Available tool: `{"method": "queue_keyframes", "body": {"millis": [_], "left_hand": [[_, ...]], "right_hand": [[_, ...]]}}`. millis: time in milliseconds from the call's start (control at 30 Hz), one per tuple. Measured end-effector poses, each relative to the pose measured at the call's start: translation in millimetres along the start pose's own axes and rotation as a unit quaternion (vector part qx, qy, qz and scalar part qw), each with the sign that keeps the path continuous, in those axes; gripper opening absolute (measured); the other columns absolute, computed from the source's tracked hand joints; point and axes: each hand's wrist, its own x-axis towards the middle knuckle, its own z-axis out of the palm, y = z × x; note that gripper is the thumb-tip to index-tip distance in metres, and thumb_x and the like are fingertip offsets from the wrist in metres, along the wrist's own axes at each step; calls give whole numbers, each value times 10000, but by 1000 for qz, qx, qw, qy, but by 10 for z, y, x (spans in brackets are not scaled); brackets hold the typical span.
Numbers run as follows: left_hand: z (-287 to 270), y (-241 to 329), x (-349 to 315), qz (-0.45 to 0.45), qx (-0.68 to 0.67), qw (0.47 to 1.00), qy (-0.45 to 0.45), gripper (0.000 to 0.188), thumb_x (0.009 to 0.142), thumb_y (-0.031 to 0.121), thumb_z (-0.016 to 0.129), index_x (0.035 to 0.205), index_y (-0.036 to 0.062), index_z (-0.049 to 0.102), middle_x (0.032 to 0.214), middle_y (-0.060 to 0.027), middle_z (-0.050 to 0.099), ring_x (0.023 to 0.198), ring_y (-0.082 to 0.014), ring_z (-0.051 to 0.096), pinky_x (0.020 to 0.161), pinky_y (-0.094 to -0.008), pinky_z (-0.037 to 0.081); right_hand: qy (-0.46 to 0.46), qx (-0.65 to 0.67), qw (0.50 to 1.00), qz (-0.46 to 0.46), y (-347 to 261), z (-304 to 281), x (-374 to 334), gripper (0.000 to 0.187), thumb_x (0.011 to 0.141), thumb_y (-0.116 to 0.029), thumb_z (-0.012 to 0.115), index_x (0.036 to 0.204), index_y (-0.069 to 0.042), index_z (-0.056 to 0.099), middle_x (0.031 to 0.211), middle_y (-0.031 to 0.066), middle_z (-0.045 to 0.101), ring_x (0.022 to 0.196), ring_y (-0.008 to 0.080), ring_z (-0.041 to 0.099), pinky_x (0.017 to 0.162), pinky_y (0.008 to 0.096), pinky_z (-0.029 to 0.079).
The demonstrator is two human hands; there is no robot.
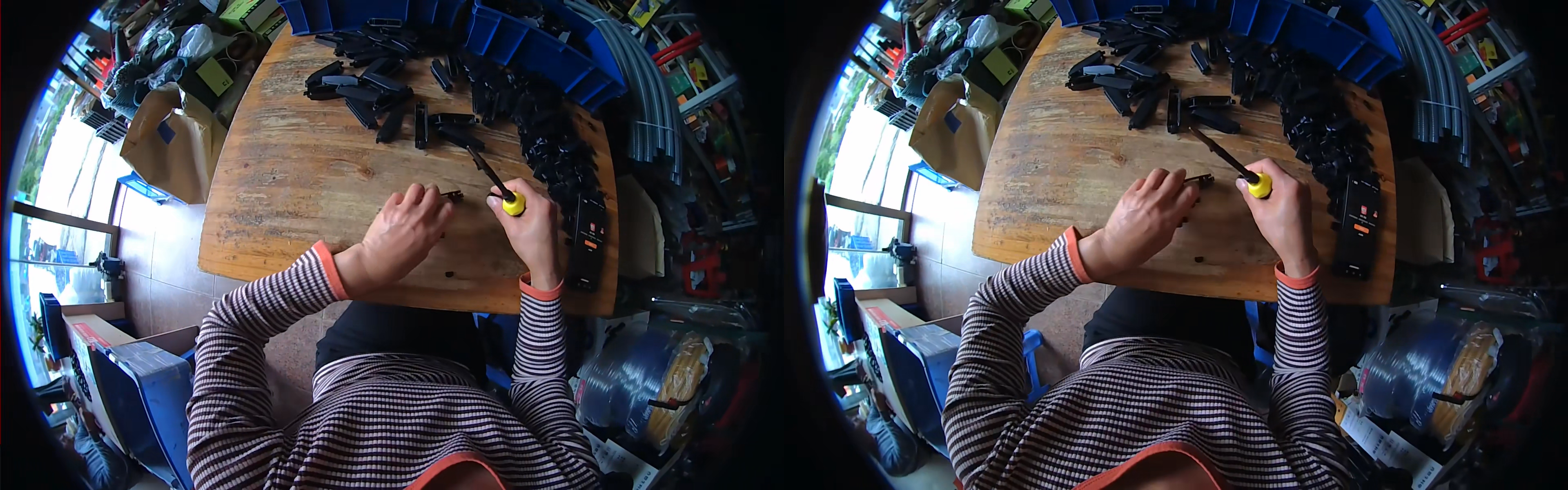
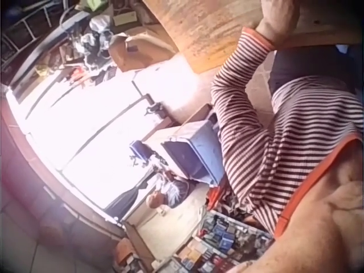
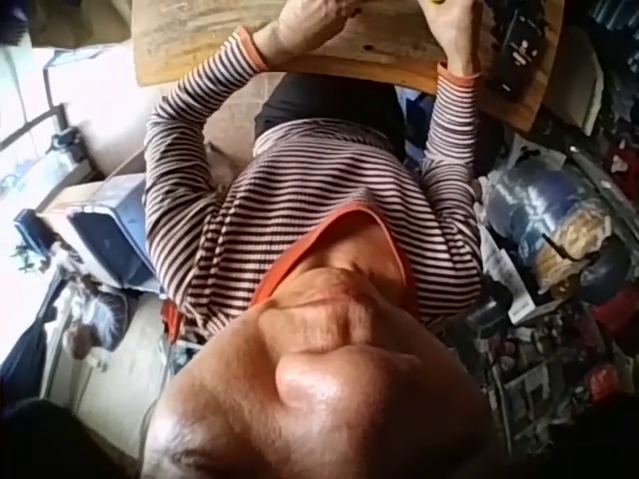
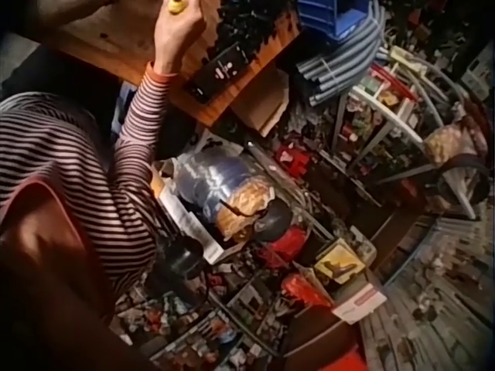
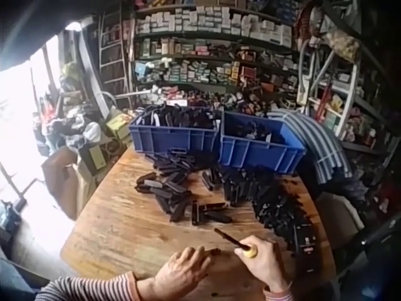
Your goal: The person is assembling or disassembling small black mechanical components using a screwdriver at a workstation.
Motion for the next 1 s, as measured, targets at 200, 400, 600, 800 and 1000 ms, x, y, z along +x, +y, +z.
{"method": "queue_keyframes", "body": {"millis": [200,400,600,800,1000], "left_hand": [[-134,-234,-151,-34,-148,988,17,365,733,90,627,1091,35,574,1010,-115,562,976,-280,535,804,-370,492],[-77,-83,-58,-23,-256,965,-45,404,668,20,669,1064,25,584,1014,-128,598,946,-312,571,819,-370,504],[-36,-219,3,98,-241,965,28,351,700,27,641,1048,21,589,1030,-133,598,998,-312,580,841,-374,510],[119,-310,-86,174,-204,962,43,299,734,43,594,1032,12,596,1076,-149,598,1062,-317,573,878,-385,508],[168,-372,-187,152,-238,959,-29,284,748,68,584,1023,-2,597,1148,-165,586,1135,-311,540,902,-385,498]], "right_hand": [[34,7,998,-60,39,75,65,148,810,-82,709,898,3,625,741,119,657,665,194,634,611,283,476],[27,48,998,-20,60,263,104,147,815,-93,705,892,-6,614,731,139,648,662,250,647,600,308,481],[27,21,999,-27,12,347,115,134,803,-75,699,885,-14,613,756,141,648,696,279,656,604,316,487],[11,-84,986,-142,-45,548,163,167,726,15,667,865,-32,589,791,132,619,735,322,635,604,364,493],[-25,-194,961,-196,-114,698,114,188,703,47,647,863,-27,582,825,123,597,745,319,618,629,364,493]]}}
